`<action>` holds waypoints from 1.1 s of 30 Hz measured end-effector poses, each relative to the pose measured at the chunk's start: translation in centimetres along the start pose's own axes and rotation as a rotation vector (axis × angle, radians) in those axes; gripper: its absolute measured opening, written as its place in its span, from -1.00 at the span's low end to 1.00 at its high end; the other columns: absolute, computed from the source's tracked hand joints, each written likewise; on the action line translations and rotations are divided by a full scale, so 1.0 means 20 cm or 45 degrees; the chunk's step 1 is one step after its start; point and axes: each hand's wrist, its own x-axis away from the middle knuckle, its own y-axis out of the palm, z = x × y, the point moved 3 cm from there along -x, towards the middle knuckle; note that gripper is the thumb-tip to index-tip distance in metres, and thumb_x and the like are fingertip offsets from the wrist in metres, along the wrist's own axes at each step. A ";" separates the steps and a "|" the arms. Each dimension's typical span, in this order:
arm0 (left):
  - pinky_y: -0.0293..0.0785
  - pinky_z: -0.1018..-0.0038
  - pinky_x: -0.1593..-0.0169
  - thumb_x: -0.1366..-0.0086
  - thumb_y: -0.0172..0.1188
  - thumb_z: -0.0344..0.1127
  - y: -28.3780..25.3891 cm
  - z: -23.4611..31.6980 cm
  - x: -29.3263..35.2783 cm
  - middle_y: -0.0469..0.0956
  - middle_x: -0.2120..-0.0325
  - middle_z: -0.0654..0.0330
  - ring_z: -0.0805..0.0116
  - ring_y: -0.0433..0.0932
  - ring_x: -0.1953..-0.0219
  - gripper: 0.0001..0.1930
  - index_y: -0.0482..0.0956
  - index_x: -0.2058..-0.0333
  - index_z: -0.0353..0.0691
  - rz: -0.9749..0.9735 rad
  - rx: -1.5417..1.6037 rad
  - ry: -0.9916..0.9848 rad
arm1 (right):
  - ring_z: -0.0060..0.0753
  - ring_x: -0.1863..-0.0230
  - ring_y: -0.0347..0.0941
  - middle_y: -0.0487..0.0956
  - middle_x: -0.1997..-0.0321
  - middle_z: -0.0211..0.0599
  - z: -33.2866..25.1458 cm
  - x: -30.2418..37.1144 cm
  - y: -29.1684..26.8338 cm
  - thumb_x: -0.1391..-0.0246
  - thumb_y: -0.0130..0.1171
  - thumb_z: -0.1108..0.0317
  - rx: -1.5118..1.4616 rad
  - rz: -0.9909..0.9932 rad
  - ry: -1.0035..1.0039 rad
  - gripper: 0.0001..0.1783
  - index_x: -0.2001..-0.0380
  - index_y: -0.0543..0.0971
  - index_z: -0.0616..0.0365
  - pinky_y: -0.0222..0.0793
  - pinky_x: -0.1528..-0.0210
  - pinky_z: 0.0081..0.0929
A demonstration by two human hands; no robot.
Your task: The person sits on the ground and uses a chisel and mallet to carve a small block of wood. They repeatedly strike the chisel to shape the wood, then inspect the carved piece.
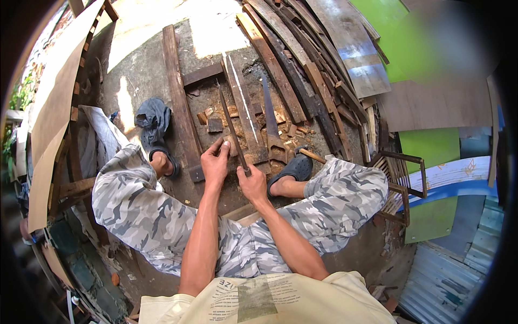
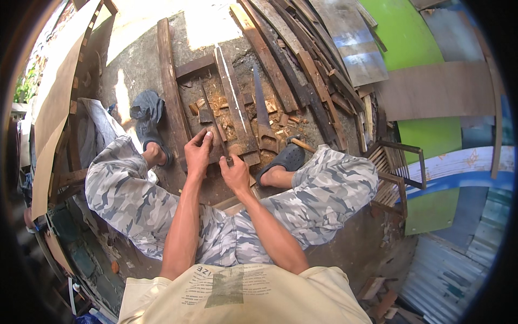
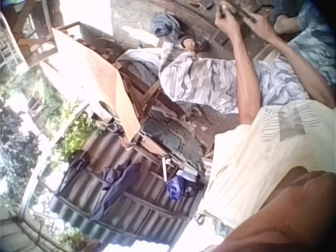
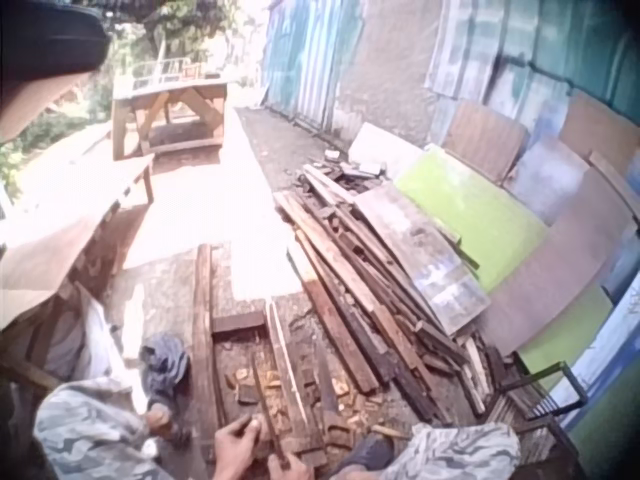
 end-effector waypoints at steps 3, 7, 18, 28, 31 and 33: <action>0.51 0.52 0.11 -0.32 0.29 -0.16 -0.01 0.00 0.00 0.69 0.24 0.06 0.49 0.58 0.24 -0.50 0.56 -0.07 -0.47 0.001 -0.015 -0.015 | 0.26 0.36 0.58 0.59 0.42 0.22 -0.13 0.02 -0.06 -0.15 0.17 0.17 -0.103 0.078 -0.056 -0.64 0.35 0.58 0.34 0.44 0.36 -0.09; 0.51 0.52 0.12 -0.32 0.29 -0.16 -0.01 -0.02 0.00 0.69 0.23 0.06 0.48 0.58 0.25 -0.50 0.55 -0.07 -0.47 -0.008 -0.010 0.008 | 0.26 0.36 0.58 0.59 0.42 0.20 -0.17 0.01 -0.09 -0.15 0.17 0.19 -0.071 0.065 -0.141 -0.67 0.33 0.58 0.32 0.44 0.36 -0.07; 0.32 0.62 0.41 -0.34 0.29 -0.23 0.00 0.00 0.01 0.54 0.45 0.33 0.62 0.38 0.48 -0.52 0.53 -0.08 -0.51 0.014 0.138 -0.003 | 0.19 0.40 0.57 0.59 0.49 0.12 -0.06 -0.01 -0.05 -0.17 0.18 0.17 -0.083 0.088 0.029 -0.67 0.30 0.58 0.28 0.43 0.32 -0.10; 0.31 0.61 0.43 -0.34 0.30 -0.22 0.01 0.01 0.02 0.53 0.47 0.35 0.62 0.37 0.49 -0.55 0.57 -0.05 -0.48 0.006 0.036 0.019 | 0.37 0.38 0.52 0.54 0.48 0.27 0.00 0.01 0.00 -0.12 0.21 0.16 -0.036 0.009 0.026 -0.65 0.35 0.56 0.31 0.40 0.38 -0.01; 0.31 0.61 0.42 -0.34 0.30 -0.23 0.01 -0.01 0.01 0.54 0.47 0.34 0.62 0.38 0.49 -0.55 0.56 -0.06 -0.48 0.019 0.089 0.010 | 0.38 0.35 0.52 0.54 0.47 0.30 -0.02 0.02 -0.01 -0.12 0.20 0.14 -0.064 0.016 0.013 -0.63 0.35 0.56 0.33 0.41 0.35 -0.02; 0.31 0.62 0.43 -0.33 0.31 -0.23 0.01 -0.02 0.01 0.54 0.46 0.35 0.64 0.36 0.49 -0.54 0.55 -0.07 -0.49 0.005 0.114 0.002 | 0.36 0.33 0.53 0.55 0.46 0.28 0.01 0.01 0.01 -0.13 0.20 0.13 -0.040 0.012 -0.013 -0.62 0.34 0.56 0.33 0.42 0.34 -0.03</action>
